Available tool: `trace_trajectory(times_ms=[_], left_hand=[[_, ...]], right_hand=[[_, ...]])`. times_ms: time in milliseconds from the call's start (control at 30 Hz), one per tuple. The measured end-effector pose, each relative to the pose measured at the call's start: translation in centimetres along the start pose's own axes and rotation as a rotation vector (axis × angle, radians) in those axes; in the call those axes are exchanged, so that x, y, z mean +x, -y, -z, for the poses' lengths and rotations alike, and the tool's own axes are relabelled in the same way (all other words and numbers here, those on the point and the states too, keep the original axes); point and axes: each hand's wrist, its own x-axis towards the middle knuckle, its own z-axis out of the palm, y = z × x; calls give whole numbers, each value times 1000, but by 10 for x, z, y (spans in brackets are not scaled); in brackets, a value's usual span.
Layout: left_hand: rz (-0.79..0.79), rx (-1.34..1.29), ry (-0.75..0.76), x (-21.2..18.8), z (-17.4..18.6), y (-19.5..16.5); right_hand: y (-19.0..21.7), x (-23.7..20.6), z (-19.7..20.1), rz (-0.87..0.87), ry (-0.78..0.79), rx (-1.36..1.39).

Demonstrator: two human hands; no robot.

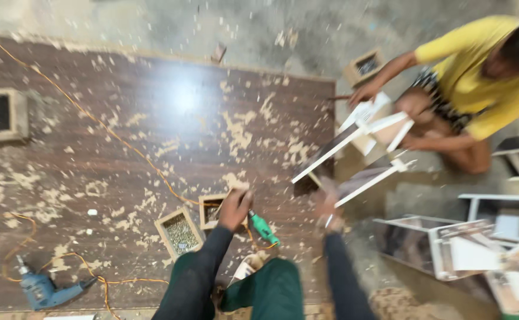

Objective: The person sits on the floor and uses a green corded drill to drive screws into a small wooden box. After drilling, the person stands, moves the box, and then organizes several small wooden trays filled with screws and hardware on the floor.

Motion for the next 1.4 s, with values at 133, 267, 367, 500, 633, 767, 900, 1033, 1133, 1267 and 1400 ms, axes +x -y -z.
trace_trajectory(times_ms=[133,267,367,500,633,767,900,1033,1133,1267,1400], left_hand=[[189,-79,38,-40,76,-161],[280,-213,-175,-59,170,-282],[302,-193,-339,-62,228,-325],[350,-206,-437,-13,260,-325],[305,-236,-399,81,271,-288],[301,-357,-352,254,302,-262],[40,-411,-236,417,362,-310],[-31,-416,-124,520,424,-416],[-260,-272,-248,587,451,-481],[-141,-880,44,668,457,-515],[-191,-982,204,752,463,-494]], right_hand=[[67,-104,70,-351,293,486],[142,-147,146,-774,438,994],[183,-143,174,-1070,425,1254],[209,-41,155,-797,568,999],[240,105,120,-537,487,731],[335,285,85,-442,325,750],[454,440,95,-221,151,756],[582,538,143,73,117,830],[655,595,161,195,87,946],[703,674,152,228,296,1535],[710,773,113,267,438,1647]])
